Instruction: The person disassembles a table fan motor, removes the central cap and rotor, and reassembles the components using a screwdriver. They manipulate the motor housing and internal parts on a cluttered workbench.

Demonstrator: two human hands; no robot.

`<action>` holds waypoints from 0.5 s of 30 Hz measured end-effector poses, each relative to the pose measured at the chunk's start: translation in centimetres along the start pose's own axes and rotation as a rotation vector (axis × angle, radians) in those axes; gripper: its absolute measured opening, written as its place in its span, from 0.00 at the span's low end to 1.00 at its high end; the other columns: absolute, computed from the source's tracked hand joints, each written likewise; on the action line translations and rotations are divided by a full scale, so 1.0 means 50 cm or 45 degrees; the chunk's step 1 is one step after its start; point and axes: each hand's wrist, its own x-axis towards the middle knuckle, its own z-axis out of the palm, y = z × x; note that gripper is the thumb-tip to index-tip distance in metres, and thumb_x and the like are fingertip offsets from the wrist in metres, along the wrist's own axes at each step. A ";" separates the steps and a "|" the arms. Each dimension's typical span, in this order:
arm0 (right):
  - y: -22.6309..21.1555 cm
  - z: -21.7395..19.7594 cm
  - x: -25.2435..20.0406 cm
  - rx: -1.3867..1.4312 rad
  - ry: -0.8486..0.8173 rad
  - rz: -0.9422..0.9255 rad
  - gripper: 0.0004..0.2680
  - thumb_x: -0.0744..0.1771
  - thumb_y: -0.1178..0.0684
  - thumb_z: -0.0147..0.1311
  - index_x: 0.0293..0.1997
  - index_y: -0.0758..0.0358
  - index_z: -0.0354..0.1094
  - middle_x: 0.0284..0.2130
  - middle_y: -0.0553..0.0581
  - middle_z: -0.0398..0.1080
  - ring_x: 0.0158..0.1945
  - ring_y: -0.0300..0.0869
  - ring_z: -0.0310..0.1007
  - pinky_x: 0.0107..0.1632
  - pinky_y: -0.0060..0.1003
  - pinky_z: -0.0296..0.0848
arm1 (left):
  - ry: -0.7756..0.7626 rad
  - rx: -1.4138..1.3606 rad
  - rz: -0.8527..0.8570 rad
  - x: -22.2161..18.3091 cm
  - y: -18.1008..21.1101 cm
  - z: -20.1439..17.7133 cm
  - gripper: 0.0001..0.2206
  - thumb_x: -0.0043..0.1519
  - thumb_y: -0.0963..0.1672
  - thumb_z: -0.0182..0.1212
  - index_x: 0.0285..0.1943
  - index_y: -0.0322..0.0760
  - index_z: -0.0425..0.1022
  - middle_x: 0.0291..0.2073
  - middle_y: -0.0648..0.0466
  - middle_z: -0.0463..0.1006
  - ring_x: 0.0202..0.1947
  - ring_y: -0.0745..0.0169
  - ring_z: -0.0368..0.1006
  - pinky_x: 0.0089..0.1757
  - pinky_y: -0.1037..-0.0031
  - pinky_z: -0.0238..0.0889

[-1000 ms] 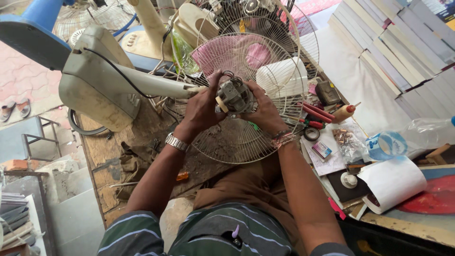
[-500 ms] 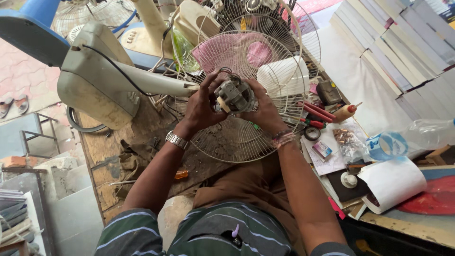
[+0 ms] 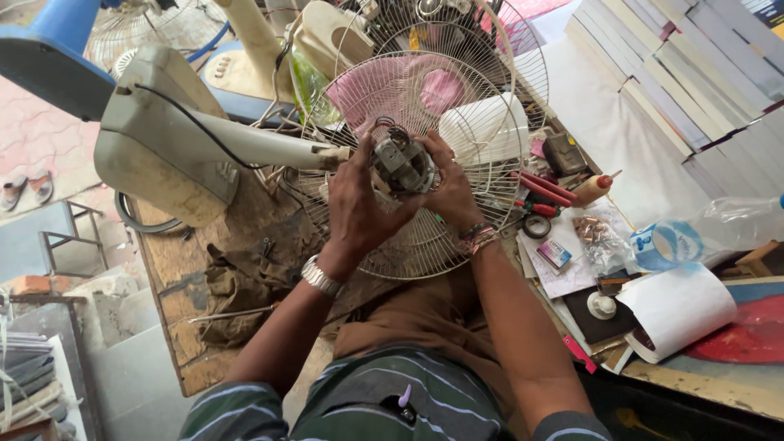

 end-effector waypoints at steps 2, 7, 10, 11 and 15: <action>0.002 -0.002 0.008 -0.037 0.005 -0.038 0.34 0.57 0.53 0.74 0.71 0.52 0.61 0.75 0.64 0.55 0.81 0.52 0.45 0.77 0.47 0.57 | 0.025 0.052 -0.089 0.014 0.005 0.011 0.46 0.51 0.55 0.77 0.74 0.34 0.54 0.50 0.44 0.77 0.50 0.48 0.74 0.49 0.60 0.60; 0.008 -0.010 0.010 -0.080 -0.005 -0.014 0.36 0.55 0.51 0.75 0.70 0.50 0.60 0.75 0.64 0.51 0.79 0.53 0.46 0.74 0.47 0.57 | 0.077 0.067 -0.096 0.039 -0.002 0.007 0.35 0.55 0.54 0.77 0.67 0.38 0.67 0.45 0.50 0.81 0.46 0.60 0.76 0.49 0.65 0.59; 0.012 -0.006 0.012 -0.083 0.007 0.006 0.35 0.56 0.51 0.75 0.71 0.48 0.60 0.76 0.63 0.49 0.80 0.53 0.48 0.75 0.48 0.59 | -0.083 0.122 -0.196 0.048 -0.002 -0.007 0.35 0.53 0.56 0.78 0.64 0.35 0.70 0.41 0.49 0.80 0.44 0.56 0.73 0.46 0.62 0.56; 0.013 -0.003 0.013 -0.054 -0.003 0.015 0.36 0.55 0.50 0.76 0.71 0.48 0.60 0.76 0.63 0.49 0.80 0.53 0.46 0.74 0.48 0.60 | -0.122 0.213 -0.233 0.052 0.001 -0.010 0.35 0.52 0.56 0.78 0.62 0.36 0.72 0.40 0.48 0.80 0.42 0.53 0.72 0.45 0.60 0.56; 0.016 -0.009 0.013 -0.030 -0.017 0.044 0.37 0.54 0.50 0.77 0.70 0.48 0.60 0.77 0.64 0.47 0.80 0.54 0.44 0.74 0.50 0.60 | 0.077 0.257 -0.022 0.066 0.012 -0.011 0.31 0.50 0.54 0.77 0.59 0.37 0.75 0.50 0.52 0.83 0.50 0.53 0.70 0.53 0.56 0.55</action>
